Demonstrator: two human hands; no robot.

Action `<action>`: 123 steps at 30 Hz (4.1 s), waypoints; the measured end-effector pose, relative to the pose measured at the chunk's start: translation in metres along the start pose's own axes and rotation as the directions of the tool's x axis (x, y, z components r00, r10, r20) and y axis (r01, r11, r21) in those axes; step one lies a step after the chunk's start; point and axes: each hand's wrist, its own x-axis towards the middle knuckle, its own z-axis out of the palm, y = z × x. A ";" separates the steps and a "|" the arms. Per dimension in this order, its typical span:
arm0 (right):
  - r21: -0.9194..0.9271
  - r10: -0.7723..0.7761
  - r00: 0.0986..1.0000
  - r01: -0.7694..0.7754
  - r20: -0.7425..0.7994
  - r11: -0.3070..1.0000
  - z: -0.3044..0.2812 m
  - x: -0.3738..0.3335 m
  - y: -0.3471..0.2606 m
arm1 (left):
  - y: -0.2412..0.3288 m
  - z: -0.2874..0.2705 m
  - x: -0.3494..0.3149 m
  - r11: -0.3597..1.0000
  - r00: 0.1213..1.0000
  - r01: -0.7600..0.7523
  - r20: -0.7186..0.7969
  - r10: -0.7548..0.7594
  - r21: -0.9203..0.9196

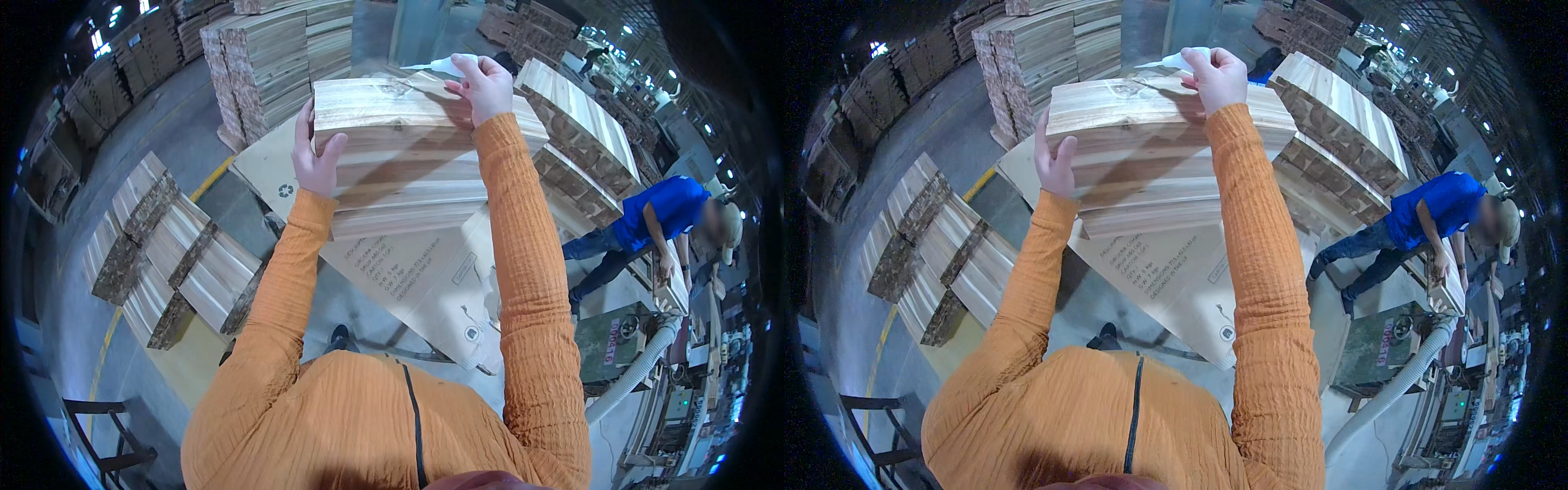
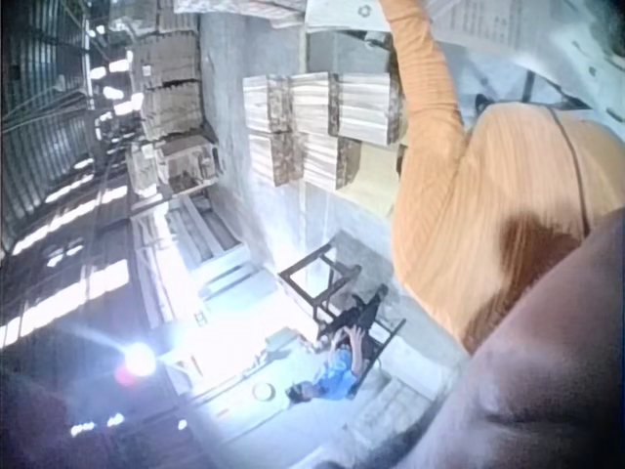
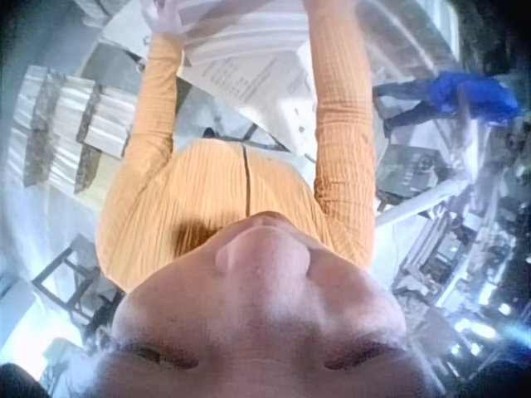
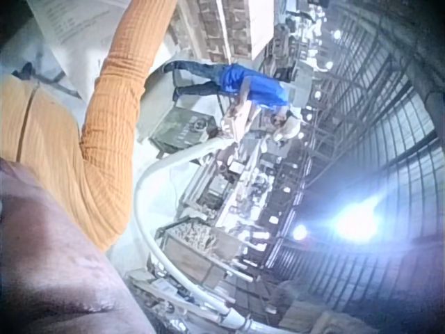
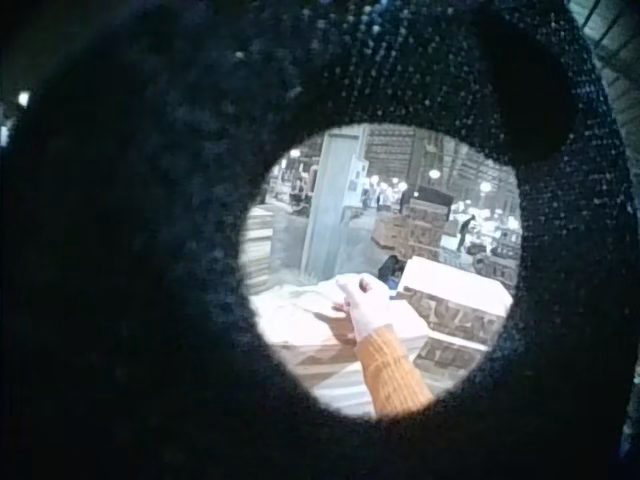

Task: The person repeatedly picks up stacks of wooden planks, applies a white substance from a small tube to the edges, and places them back on a table. The person handles the planks one at a time and stacks them after treatment.

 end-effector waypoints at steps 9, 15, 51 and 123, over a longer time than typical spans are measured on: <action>-0.043 -0.040 0.999 0.040 0.005 0.998 0.002 0.005 -0.002 | -0.003 0.002 0.007 0.999 0.999 -0.041 -0.019 0.041 0.012; -0.034 -0.066 0.998 0.066 0.009 0.997 -0.001 0.010 0.004 | -0.005 0.003 0.007 0.999 0.999 -0.036 -0.022 0.036 0.024; -0.117 -0.090 0.995 0.093 0.033 0.989 -0.001 0.008 0.003 | -0.006 0.003 0.006 1.000 1.000 0.005 -0.018 -0.005 -0.026; -0.096 -0.087 0.990 0.098 0.114 0.991 -0.003 -0.005 -0.004 | -0.001 0.003 0.002 0.998 0.999 -0.046 -0.014 0.046 0.034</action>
